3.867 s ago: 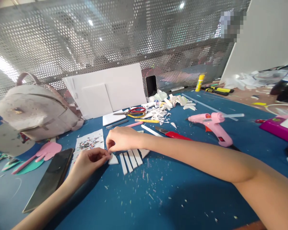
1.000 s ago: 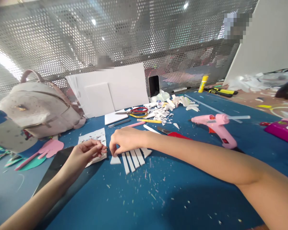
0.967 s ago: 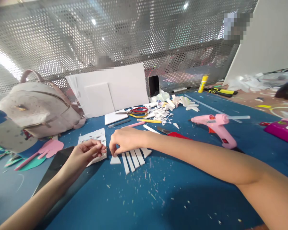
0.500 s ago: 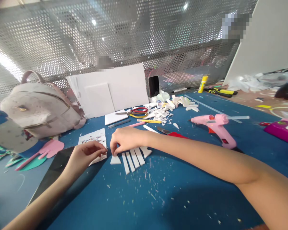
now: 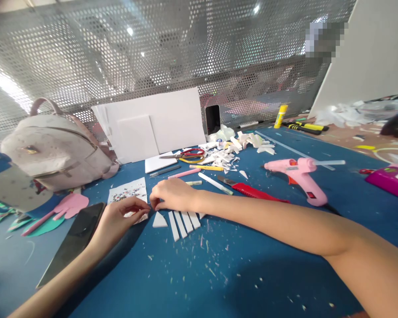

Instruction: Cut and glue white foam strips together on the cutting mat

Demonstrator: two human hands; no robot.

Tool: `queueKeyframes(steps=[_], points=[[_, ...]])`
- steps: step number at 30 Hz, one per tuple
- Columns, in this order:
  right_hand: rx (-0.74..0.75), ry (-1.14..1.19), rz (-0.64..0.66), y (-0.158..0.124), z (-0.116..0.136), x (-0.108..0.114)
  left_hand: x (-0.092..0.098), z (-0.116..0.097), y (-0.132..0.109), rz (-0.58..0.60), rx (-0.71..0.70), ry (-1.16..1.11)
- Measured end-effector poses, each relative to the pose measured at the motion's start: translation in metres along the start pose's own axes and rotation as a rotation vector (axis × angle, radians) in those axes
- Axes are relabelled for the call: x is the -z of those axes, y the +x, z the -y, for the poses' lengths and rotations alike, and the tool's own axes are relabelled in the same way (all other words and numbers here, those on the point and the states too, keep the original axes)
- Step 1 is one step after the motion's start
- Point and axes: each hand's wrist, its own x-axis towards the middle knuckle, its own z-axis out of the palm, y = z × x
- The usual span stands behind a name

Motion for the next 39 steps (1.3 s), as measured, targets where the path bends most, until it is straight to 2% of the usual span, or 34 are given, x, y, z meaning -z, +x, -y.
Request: queueKeyframes(steps=[9,21,31,39], points=[[-0.003,-0.044,-0.034,0.001,0.002,-0.003,-0.002,0.003,0.002,-0.012,0.095,-0.197],[-0.029,0.179,-0.219,0.0,0.02,0.01,-0.004,-0.008,-0.006,-0.027,0.192,-0.466],[-0.075,0.378,-0.208,0.002,0.01,0.018,-0.003,-0.002,-0.005,-0.083,0.197,-0.513],[-0.047,0.351,-0.173,0.0,0.016,0.017,-0.005,-0.01,-0.009,-0.096,0.179,-0.501]])
